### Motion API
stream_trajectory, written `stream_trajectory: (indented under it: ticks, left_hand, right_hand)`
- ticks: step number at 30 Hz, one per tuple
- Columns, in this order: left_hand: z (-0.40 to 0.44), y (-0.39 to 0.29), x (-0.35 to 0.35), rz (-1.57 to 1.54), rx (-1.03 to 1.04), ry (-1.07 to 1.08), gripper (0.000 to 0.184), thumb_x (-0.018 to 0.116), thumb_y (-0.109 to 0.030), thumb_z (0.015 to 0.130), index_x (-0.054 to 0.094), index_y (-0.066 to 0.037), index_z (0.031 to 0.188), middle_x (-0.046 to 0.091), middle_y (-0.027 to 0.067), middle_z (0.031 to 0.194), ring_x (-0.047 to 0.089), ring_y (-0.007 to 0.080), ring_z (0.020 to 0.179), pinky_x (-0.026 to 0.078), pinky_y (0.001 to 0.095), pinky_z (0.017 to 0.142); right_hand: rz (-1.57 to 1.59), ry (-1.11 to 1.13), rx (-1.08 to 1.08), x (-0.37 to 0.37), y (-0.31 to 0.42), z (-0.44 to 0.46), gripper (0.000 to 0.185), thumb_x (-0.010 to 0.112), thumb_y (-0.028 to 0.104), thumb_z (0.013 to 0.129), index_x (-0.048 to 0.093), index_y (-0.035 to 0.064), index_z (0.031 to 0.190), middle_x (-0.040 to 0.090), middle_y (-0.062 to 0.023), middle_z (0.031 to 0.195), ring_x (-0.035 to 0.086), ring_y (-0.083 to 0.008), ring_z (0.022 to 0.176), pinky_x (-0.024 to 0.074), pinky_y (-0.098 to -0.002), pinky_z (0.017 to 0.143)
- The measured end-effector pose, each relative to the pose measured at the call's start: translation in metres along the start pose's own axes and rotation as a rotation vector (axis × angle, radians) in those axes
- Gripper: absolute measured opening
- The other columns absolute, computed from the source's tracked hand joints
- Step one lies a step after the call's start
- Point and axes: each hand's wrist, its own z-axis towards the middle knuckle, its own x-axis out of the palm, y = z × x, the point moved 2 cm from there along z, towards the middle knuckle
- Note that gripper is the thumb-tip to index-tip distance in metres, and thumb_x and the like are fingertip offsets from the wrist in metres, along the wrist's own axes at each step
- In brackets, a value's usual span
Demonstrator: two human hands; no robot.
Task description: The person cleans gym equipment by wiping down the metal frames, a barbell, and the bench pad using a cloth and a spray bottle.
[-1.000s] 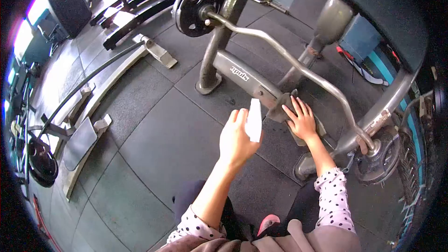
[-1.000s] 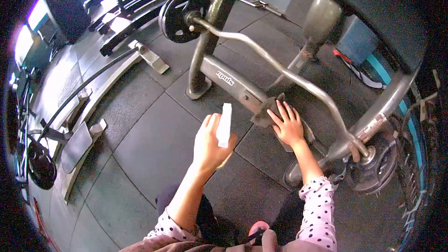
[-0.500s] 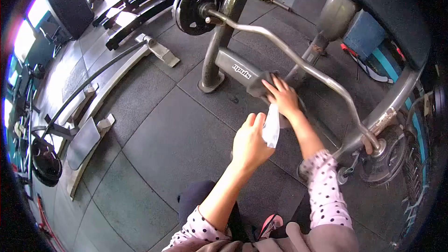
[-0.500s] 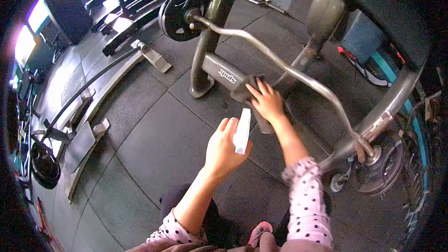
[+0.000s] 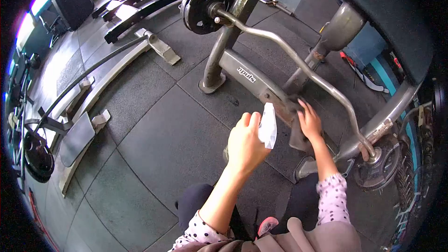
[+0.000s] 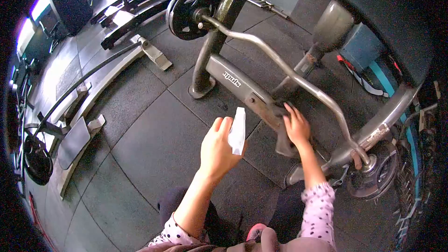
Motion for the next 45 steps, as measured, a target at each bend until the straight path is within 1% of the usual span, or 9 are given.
stream_trajectory:
  ticks: [4,10,17,22,25,30,36,42,45]
  left_hand:
    - [0.002,0.0,0.005,-0.032,-0.029,0.036,0.04,0.071,-0.013,0.065,0.05,-0.001,0.097,0.05,0.0158,0.085,0.056,0.0369,0.079,0.047,0.0414,0.069]
    - [0.0,-0.002,0.024,-0.03,0.003,0.077,0.037,0.068,-0.011,0.065,0.05,0.0,0.095,0.053,0.0176,0.086,0.056,0.0382,0.08,0.047,0.0423,0.07]
    - [-0.003,0.002,0.031,-0.039,0.02,0.123,0.038,0.067,-0.013,0.065,0.049,0.0,0.095,0.052,0.0178,0.083,0.056,0.0383,0.077,0.046,0.0431,0.068]
    - [-0.004,0.006,0.018,-0.046,0.002,0.102,0.037,0.067,-0.013,0.065,0.049,0.0,0.094,0.051,0.0181,0.083,0.055,0.0392,0.078,0.046,0.0433,0.068]
    - [-0.004,0.009,0.01,-0.024,-0.008,0.091,0.035,0.066,-0.011,0.065,0.049,-0.001,0.093,0.052,0.018,0.084,0.055,0.0395,0.079,0.046,0.0432,0.069]
    - [-0.001,0.012,0.006,-0.001,0.015,0.049,0.03,0.064,-0.01,0.065,0.049,-0.001,0.09,0.052,0.0179,0.083,0.055,0.0387,0.079,0.047,0.0426,0.069]
    - [-0.002,0.006,0.028,0.069,0.039,0.134,0.037,0.07,-0.012,0.066,0.05,-0.002,0.096,0.053,0.016,0.087,0.058,0.037,0.08,0.048,0.042,0.068]
    - [-0.002,-0.006,0.043,-0.085,0.07,0.12,0.026,0.061,-0.008,0.065,0.048,0.0,0.086,0.049,0.0177,0.078,0.053,0.0384,0.075,0.045,0.0435,0.067]
    - [-0.004,-0.004,0.04,-0.057,0.053,0.129,0.027,0.062,-0.008,0.065,0.049,0.0,0.087,0.049,0.0176,0.078,0.053,0.0381,0.075,0.045,0.0432,0.067]
  right_hand:
    - [-0.003,0.016,-0.076,0.055,0.065,0.098,0.041,0.051,0.031,0.091,0.047,0.0225,0.131,0.056,-0.0121,0.12,0.059,-0.0335,0.101,0.0502,-0.042,0.08]
    - [0.013,0.056,-0.043,0.107,0.09,0.164,0.048,0.048,0.042,0.091,0.043,0.0239,0.134,0.056,-0.012,0.121,0.059,-0.0327,0.101,0.0495,-0.0442,0.083]
    - [0.035,0.091,-0.034,0.05,0.021,0.079,0.047,0.052,0.037,0.09,0.048,0.0154,0.131,0.055,-0.0116,0.121,0.053,-0.0321,0.11,0.0448,-0.0429,0.092]
    - [0.054,0.166,0.23,-0.042,-0.052,-0.051,0.048,0.055,0.032,0.089,0.05,-0.0016,0.124,0.053,-0.0224,0.122,0.05,-0.0379,0.113,0.0408,-0.0425,0.095]
    - [-0.07,0.148,0.229,-0.078,-0.072,-0.104,0.046,0.054,0.029,0.089,0.049,0.0028,0.126,0.055,-0.0191,0.119,0.05,-0.0383,0.112,0.0402,-0.0428,0.095]
    - [-0.064,0.035,0.133,-0.031,-0.05,-0.058,0.045,0.051,0.033,0.092,0.047,0.0057,0.128,0.054,-0.0185,0.121,0.054,-0.0389,0.107,0.046,-0.0451,0.088]
    - [0.041,0.103,0.338,0.021,0.008,0.052,0.05,0.04,0.045,0.094,0.05,0.0061,0.124,0.057,-0.0185,0.117,0.057,-0.0385,0.102,0.0468,-0.046,0.087]
    - [-0.065,0.189,0.462,-0.029,-0.027,-0.032,0.052,0.038,0.043,0.095,0.051,-0.0009,0.12,0.057,-0.0248,0.114,0.057,-0.0417,0.099,0.0463,-0.0473,0.086]
    - [-0.148,0.071,0.399,-0.058,-0.055,-0.093,0.05,0.039,0.04,0.096,0.054,-0.0055,0.11,0.056,-0.0281,0.114,0.057,-0.0432,0.098,0.0457,-0.0484,0.084]
